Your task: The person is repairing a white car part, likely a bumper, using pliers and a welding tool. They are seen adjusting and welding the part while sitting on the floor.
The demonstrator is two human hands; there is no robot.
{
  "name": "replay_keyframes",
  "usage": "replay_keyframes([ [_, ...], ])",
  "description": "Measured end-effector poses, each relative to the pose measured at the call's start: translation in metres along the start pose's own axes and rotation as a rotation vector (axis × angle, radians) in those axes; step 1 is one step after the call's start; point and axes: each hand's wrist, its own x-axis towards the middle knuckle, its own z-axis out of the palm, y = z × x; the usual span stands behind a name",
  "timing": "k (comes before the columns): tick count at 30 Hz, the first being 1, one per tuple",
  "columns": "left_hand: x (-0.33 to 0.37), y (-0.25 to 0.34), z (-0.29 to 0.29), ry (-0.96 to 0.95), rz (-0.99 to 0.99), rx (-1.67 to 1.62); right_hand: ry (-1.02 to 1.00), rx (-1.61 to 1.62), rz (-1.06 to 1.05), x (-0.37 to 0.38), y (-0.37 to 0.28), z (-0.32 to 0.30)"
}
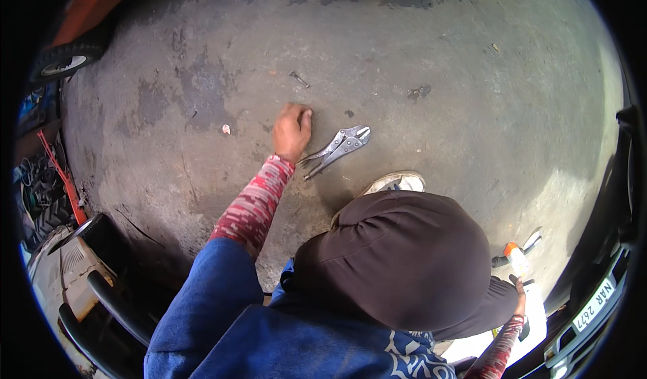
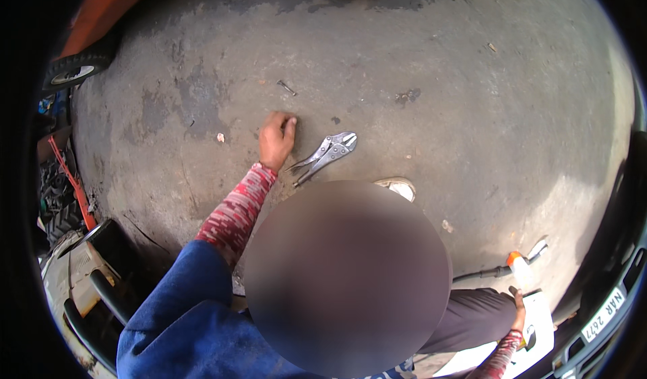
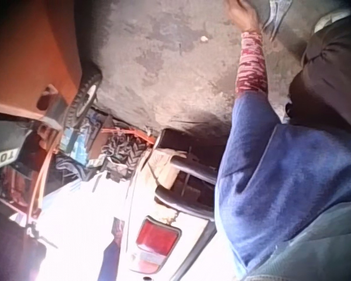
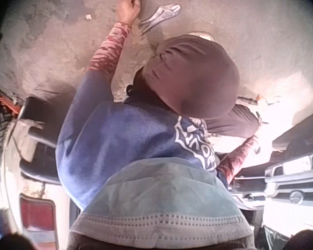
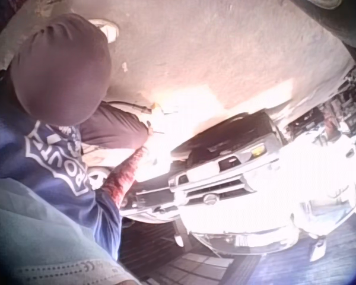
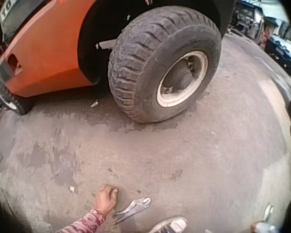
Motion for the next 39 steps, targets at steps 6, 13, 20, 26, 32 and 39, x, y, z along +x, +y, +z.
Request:
replay_keyframes([
  [6, 0.102, -0.010, -0.001, 0.247, -0.043, 0.252, 0.026, -0.026, -0.035, -0.007, 0.011, -0.003],
  [13, 0.098, 0.015, 0.008, -0.022, -0.577, 0.313, 0.075, 0.033, -0.058, -0.013, 0.019, 0.004],
  [20, 0.061, 0.017, 0.035, 0.022, 0.004, -0.023, 0.065, 0.065, -0.046, -0.011, 0.019, 0.004],
  [26, 0.038, 0.030, 0.031, 0.011, -0.118, -0.001, 0.053, 0.066, -0.064, -0.007, 0.019, 0.005],
  [32, 0.025, 0.024, 0.040, -0.086, 0.073, 0.081, 0.073, 0.056, -0.061, -0.008, 0.018, 0.006],
  [39, 0.041, 0.008, 0.063, -0.115, 0.008, 0.108, 0.137, 0.316, 0.041, -0.033, 0.019, 0.021],
])
